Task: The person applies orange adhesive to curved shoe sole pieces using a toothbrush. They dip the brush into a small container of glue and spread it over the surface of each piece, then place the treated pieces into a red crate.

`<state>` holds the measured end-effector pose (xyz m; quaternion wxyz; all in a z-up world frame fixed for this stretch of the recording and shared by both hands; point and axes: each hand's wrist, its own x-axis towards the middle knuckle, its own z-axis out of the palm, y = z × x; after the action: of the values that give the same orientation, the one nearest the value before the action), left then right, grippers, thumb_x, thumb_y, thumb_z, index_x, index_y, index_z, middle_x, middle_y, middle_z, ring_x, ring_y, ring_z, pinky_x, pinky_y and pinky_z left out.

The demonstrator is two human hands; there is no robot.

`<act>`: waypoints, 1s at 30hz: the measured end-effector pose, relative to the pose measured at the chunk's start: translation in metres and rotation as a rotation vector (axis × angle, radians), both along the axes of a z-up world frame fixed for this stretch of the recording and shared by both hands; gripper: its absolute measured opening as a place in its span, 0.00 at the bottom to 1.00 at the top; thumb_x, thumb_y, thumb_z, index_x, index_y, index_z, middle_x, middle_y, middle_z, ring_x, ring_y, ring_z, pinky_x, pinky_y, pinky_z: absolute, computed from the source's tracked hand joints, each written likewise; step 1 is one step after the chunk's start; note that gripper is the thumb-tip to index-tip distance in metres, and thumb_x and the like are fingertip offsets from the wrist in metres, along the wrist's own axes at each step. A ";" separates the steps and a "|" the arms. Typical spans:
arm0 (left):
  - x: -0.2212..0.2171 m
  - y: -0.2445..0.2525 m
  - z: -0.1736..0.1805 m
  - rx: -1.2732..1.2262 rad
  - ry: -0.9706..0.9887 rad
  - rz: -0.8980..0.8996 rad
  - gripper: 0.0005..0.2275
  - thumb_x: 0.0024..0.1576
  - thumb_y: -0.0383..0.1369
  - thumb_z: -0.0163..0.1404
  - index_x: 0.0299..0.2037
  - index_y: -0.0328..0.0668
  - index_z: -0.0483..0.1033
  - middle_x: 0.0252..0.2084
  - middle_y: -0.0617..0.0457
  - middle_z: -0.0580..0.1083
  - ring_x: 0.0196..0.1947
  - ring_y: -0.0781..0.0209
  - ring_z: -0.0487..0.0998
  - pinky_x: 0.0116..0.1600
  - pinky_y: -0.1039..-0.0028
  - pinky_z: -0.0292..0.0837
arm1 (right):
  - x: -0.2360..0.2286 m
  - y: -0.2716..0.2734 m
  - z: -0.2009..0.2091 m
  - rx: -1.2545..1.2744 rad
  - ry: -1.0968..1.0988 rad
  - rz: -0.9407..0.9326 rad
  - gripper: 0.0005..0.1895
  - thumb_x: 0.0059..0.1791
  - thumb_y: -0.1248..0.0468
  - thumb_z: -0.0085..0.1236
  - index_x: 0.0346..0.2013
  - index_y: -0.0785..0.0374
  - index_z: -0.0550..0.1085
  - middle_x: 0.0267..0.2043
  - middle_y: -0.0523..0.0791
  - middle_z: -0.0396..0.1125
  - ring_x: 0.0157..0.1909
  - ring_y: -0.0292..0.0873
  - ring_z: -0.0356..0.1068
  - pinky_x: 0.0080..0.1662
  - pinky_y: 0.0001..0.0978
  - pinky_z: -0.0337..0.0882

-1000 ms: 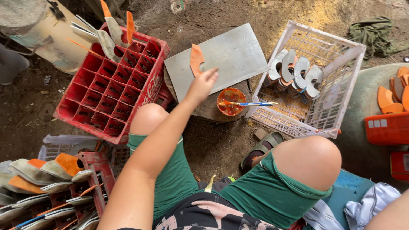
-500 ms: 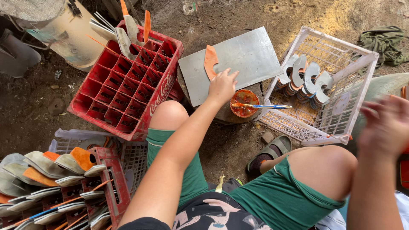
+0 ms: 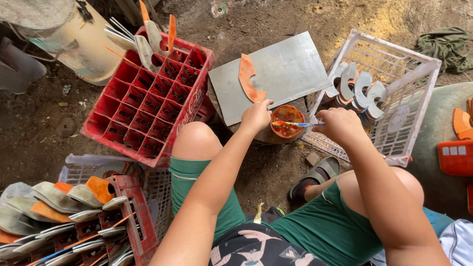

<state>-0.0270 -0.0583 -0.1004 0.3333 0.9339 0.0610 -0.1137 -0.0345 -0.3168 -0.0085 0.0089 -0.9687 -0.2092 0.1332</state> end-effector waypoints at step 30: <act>-0.005 -0.006 -0.011 -0.241 0.017 0.054 0.13 0.60 0.41 0.51 0.53 0.53 0.80 0.44 0.52 0.82 0.44 0.55 0.82 0.49 0.64 0.75 | -0.017 0.011 -0.027 0.026 -0.475 0.019 0.11 0.47 0.48 0.64 0.39 0.45 0.84 0.38 0.42 0.69 0.46 0.47 0.68 0.49 0.49 0.59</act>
<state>-0.0316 -0.0644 -0.1113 0.4454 0.8842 0.0749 -0.1189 -0.0517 -0.3063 -0.0350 -0.0292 -0.9707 -0.2162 -0.1009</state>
